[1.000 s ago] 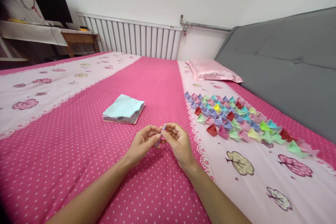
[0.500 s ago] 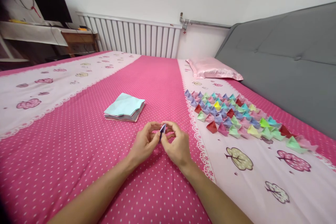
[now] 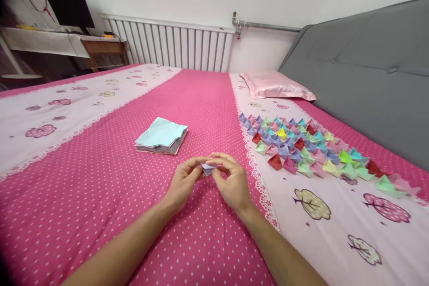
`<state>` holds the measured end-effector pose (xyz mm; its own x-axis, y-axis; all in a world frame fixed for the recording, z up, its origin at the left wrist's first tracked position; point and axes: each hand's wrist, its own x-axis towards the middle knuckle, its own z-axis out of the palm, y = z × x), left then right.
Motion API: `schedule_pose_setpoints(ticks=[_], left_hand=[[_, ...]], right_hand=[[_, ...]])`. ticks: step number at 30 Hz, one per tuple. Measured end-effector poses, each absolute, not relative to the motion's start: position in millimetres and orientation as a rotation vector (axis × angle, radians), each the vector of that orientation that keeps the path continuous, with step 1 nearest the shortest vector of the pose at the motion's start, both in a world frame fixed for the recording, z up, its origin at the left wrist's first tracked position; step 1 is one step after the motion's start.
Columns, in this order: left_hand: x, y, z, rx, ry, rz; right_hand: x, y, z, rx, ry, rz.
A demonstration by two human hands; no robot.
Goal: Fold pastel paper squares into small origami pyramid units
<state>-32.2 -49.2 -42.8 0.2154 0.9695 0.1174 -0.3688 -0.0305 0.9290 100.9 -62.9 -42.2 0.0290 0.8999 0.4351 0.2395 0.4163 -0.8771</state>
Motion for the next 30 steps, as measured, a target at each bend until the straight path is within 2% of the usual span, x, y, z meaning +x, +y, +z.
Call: schedule_pose_setpoints(ticks=[7, 15, 18, 21, 26, 30], left_hand=[[-34, -48, -44, 0.871, 0.594, 1.233], [-34, -45, -44, 0.994, 0.58, 1.214], [-33, -46, -45, 1.084, 0.591, 1.225], [-34, -48, -45, 1.14, 0.685, 1.216], [-38, -46, -48, 1.188, 0.812, 1.034], [-40, -44, -49, 1.169, 0.796, 1.048]], right_hand=[[102, -60, -40, -1.128, -1.533, 0.695], [98, -56, -46, -1.082, -1.223, 0.889], [101, -58, -44, -1.15, -1.226, 0.957], [102, -60, -41, -1.2, -1.263, 0.89], [101, -62, -36, -1.168, -1.282, 0.962], [102, -64, -32, -1.15, -1.328, 1.016]])
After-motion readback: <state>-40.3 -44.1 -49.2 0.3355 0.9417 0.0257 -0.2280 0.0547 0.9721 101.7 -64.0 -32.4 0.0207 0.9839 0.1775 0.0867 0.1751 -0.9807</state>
